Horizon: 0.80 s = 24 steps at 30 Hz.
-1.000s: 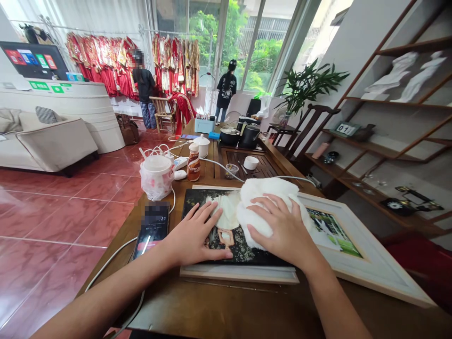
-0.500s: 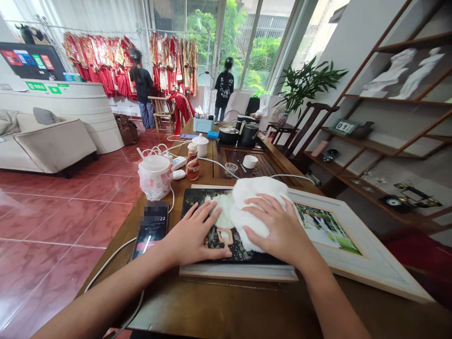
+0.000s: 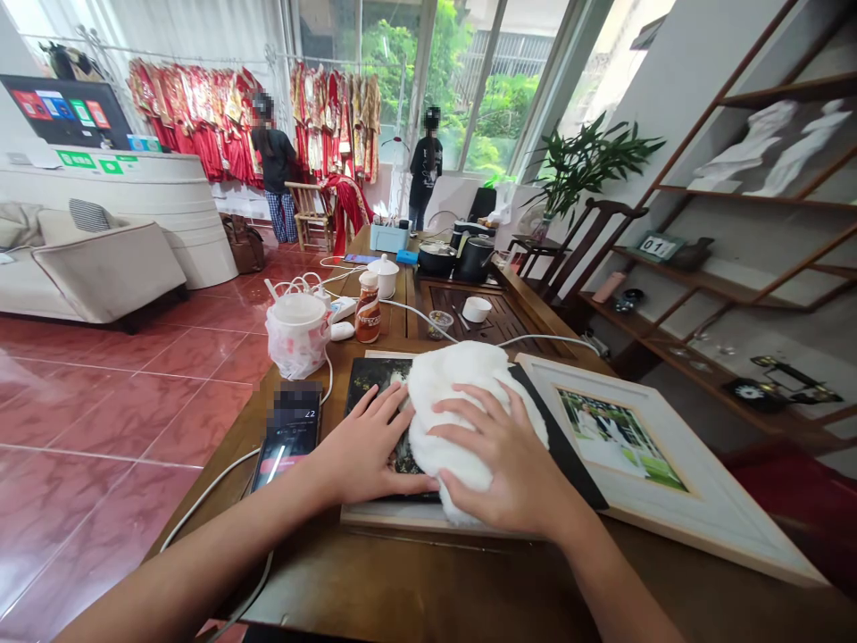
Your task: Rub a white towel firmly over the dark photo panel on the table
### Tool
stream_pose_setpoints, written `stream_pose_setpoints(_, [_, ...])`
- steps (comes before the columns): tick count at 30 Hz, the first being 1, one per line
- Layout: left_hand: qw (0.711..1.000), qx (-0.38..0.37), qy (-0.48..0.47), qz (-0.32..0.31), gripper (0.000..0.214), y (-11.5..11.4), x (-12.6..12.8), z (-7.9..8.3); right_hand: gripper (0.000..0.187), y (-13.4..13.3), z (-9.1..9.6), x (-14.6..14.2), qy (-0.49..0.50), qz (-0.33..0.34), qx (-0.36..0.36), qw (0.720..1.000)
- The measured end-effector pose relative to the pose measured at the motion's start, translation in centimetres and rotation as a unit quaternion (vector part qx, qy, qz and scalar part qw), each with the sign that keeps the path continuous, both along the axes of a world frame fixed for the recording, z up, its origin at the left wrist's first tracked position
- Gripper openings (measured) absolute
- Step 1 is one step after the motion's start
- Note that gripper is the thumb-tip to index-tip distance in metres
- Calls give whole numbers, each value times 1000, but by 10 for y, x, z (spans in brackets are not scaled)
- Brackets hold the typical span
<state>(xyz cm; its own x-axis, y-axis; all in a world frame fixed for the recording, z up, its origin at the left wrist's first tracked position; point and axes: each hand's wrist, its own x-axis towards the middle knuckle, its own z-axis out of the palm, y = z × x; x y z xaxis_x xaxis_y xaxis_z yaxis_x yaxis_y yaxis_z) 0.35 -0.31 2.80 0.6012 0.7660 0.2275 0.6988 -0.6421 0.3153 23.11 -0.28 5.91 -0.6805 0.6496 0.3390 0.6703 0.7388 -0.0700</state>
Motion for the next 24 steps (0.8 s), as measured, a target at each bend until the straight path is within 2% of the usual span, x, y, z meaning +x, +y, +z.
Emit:
stream_pose_setpoints(4, [1000,2,3,1,93,1,1,-1,28,2,1,3,8,-5,-15,1000])
stream_pose_setpoints(11, [1000,-19,12,7,99,1,-2,-2,31,21,-5,30,-23,-143,65,987])
stream_pose_setpoints(14, [1000,-19,9,6,99,1,-2,-2,30,24,-7,35,-29,-163,82,983])
stream_pose_setpoints(17, [1000,-17,8,7,99,1,-1,-2,30,19,-6,28,-14,-124,68,990])
stream_pose_setpoints(22, [1000,-6,5,2,96,1,0,-1,30,4,0,7,1,-3,5,1000])
stream_pose_setpoints(24, [1000,-1,6,-1,94,1,0,-1,29,1,2,3,2,16,-13,1000])
